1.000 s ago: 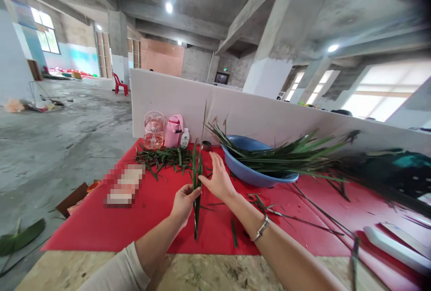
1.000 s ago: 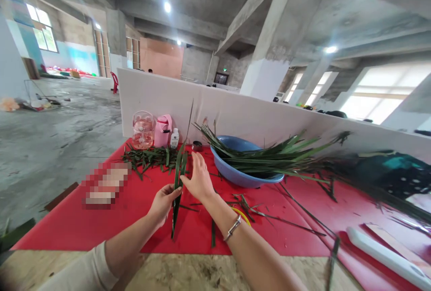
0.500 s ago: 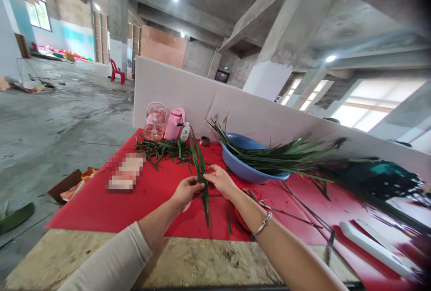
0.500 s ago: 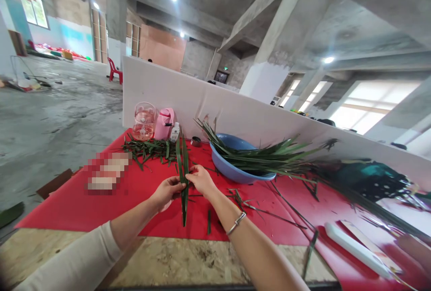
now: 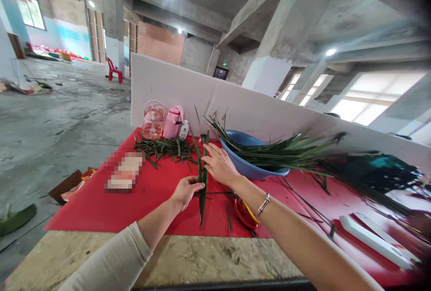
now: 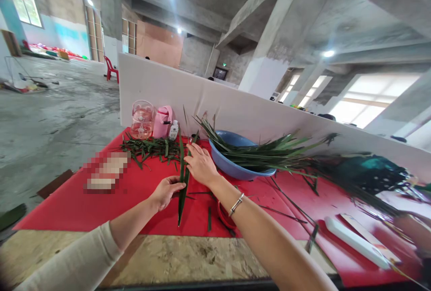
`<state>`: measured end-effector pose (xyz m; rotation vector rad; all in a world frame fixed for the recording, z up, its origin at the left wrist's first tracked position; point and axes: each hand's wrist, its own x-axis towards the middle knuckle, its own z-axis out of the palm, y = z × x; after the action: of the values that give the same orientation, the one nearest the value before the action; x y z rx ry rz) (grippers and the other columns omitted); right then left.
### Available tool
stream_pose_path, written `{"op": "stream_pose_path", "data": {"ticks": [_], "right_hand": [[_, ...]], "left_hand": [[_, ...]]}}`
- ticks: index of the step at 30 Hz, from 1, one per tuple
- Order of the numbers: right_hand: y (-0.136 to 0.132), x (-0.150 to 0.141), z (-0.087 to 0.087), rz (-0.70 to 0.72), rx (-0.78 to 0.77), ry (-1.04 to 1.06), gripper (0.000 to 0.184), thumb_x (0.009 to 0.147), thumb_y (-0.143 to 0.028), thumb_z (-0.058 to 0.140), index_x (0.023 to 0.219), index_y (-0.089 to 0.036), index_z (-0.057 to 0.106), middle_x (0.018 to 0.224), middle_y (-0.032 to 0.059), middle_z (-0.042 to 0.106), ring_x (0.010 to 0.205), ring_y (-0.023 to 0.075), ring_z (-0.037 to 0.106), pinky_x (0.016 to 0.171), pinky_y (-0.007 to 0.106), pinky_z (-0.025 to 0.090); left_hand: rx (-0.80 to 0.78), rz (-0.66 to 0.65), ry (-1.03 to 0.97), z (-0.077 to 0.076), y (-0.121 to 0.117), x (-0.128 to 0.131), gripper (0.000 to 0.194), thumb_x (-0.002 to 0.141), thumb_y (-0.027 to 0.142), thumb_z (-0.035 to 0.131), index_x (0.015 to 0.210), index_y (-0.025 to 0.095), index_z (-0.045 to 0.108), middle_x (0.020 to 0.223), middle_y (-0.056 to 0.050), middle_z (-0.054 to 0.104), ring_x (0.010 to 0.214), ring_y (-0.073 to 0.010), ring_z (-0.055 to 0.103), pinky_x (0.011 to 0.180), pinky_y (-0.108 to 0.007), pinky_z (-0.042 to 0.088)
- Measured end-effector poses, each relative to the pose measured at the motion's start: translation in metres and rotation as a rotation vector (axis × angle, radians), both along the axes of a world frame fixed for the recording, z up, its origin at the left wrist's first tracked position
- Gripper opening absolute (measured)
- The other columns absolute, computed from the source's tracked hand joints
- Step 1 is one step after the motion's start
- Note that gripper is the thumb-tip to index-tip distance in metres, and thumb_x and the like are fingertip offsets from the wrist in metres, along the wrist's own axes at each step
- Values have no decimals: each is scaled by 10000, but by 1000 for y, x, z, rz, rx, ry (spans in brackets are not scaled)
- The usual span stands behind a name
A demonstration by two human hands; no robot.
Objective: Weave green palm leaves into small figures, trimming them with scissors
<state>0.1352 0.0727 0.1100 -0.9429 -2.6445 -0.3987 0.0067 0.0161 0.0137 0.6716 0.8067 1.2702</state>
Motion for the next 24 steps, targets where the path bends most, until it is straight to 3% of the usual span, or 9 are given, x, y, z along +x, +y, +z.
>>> {"op": "stream_pose_path", "data": {"ticks": [2, 4, 7, 10, 12, 15, 18, 20, 24], "right_hand": [[3, -1, 13, 58, 90, -166, 164, 809, -164, 501, 868, -178, 654, 1278, 111, 492, 1249, 259, 340, 1017, 465, 207], [4, -1, 21, 58, 92, -304, 189, 839, -177, 468, 813, -168, 655, 1047, 119, 637, 1100, 241, 500, 994, 448, 230], [-1, -2, 19, -159, -14, -303, 205, 839, -278, 486, 790, -163, 649, 770, 102, 677, 797, 218, 616, 810, 369, 372], [-15, -5, 3, -388, -155, 30, 253, 831, -380, 471, 789, -192, 637, 745, 72, 671, 717, 196, 610, 655, 293, 385], [-27, -6, -11, -407, -307, 335, 249, 840, -357, 429, 798, -200, 617, 752, 45, 657, 708, 167, 593, 627, 263, 383], [-45, -6, -27, -368, -715, 765, 200, 809, -276, 396, 871, -187, 565, 652, -7, 585, 542, 112, 522, 499, 223, 363], [-58, -5, -35, -327, -1132, 1048, 229, 755, -299, 451, 941, -184, 521, 558, -60, 500, 376, 68, 379, 361, 187, 254], [-64, -7, -39, -297, -1232, 1178, 299, 734, -354, 502, 981, -187, 523, 515, -80, 467, 336, 47, 296, 335, 172, 191], [-65, -19, -53, -214, -1260, 1424, 359, 711, -372, 558, 1009, -173, 558, 469, -99, 376, 354, 25, 229, 353, 157, 129]], "left_hand": [[6, 17, 21, -2, 1, 0, 237, 461, 217, 760, 649, 121, 652, 589, -12, 624, 530, -96, 546, 564, -230, 435], [12, 43, 40, -4, 3, 0, 232, 474, 214, 749, 665, 119, 658, 598, -18, 629, 536, -102, 549, 566, -234, 434], [33, 89, 62, -7, 5, 0, 212, 497, 201, 734, 678, 117, 660, 607, -19, 630, 553, -104, 552, 572, -230, 432], [54, 132, 78, -9, 5, -1, 189, 508, 191, 728, 665, 117, 652, 590, -9, 616, 549, -93, 540, 563, -216, 423], [55, 145, 81, -8, 6, -1, 192, 516, 209, 726, 663, 118, 643, 572, -2, 601, 520, -92, 527, 536, -222, 421], [51, 149, 82, -9, 6, -2, 206, 540, 245, 713, 680, 119, 630, 565, 3, 585, 492, -92, 514, 516, -236, 427], [70, 146, 89, -10, 7, -2, 217, 561, 243, 703, 721, 113, 636, 598, -6, 596, 520, -88, 524, 543, -230, 435], [87, 130, 93, -11, 7, -2, 243, 563, 244, 706, 755, 109, 643, 621, -15, 609, 534, -92, 534, 554, -231, 438], [127, 52, 40, -11, 7, -2, 299, 555, 282, 721, 784, 109, 639, 608, -20, 611, 516, -110, 547, 543, -254, 448]]}}
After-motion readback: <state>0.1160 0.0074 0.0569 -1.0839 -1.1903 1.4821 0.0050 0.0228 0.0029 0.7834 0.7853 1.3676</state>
